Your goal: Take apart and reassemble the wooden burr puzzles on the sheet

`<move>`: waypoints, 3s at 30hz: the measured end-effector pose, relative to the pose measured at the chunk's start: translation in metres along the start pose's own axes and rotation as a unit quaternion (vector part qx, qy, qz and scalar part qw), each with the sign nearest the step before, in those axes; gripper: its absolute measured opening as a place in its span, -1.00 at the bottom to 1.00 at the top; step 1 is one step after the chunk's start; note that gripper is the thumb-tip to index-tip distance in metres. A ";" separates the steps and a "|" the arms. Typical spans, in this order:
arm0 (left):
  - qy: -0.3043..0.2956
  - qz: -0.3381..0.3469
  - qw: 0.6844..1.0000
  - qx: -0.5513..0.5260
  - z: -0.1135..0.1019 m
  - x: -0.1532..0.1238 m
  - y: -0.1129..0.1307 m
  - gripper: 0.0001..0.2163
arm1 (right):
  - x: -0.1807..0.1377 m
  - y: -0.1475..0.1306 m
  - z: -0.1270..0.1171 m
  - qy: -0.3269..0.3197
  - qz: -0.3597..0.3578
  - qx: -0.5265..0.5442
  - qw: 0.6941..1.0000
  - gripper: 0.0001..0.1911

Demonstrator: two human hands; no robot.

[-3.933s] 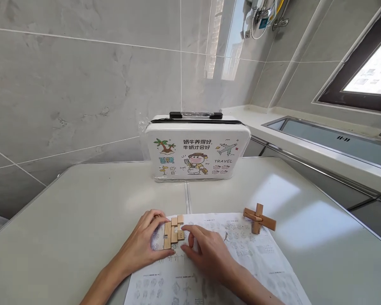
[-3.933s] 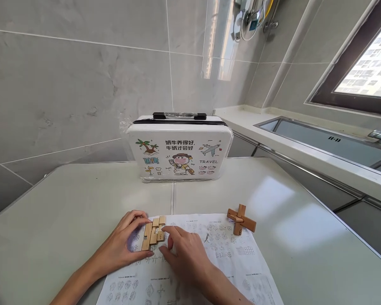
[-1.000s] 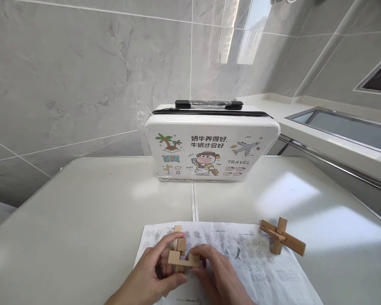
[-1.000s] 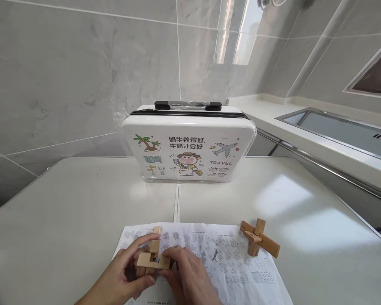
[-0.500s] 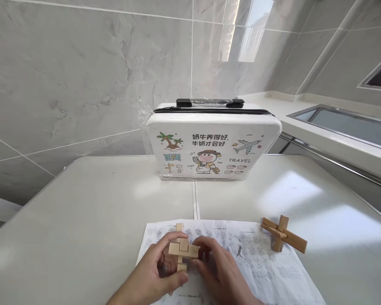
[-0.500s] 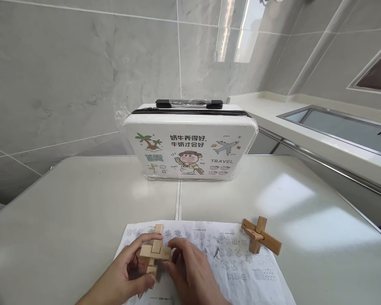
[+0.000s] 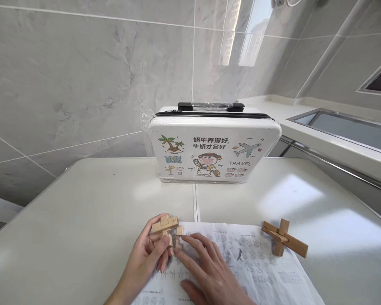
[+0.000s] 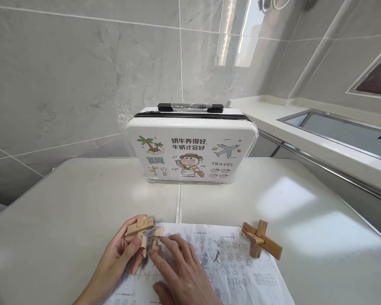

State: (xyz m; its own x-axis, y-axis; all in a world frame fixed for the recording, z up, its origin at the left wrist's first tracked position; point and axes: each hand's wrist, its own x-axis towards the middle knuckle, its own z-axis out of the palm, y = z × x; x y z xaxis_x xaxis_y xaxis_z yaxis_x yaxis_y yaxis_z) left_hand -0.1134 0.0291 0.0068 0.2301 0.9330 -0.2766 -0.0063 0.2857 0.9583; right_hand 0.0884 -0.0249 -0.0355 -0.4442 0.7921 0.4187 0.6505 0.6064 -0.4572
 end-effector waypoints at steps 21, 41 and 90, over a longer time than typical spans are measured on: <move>-0.038 0.010 0.999 0.011 -0.003 0.000 -0.014 -0.33 | 0.008 0.000 -0.002 0.057 -0.039 0.017 0.997 -0.55; -0.067 0.012 0.990 0.127 -0.004 -0.007 -0.020 -0.32 | -0.007 0.004 0.010 0.148 0.107 0.135 0.974 -0.82; -0.167 0.161 0.938 0.258 -0.004 -0.009 -0.005 -0.36 | -0.009 0.004 -0.009 -0.052 0.241 0.340 0.908 -0.58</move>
State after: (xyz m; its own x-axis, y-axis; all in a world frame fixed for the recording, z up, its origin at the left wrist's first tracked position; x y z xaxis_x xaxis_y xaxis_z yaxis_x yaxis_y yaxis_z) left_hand -0.1197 0.0203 0.0045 0.5898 0.8075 -0.0126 0.3248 -0.2229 0.9192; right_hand 0.1003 -0.0305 -0.0340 -0.2884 0.9573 -0.0181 0.2706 0.0633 -0.9606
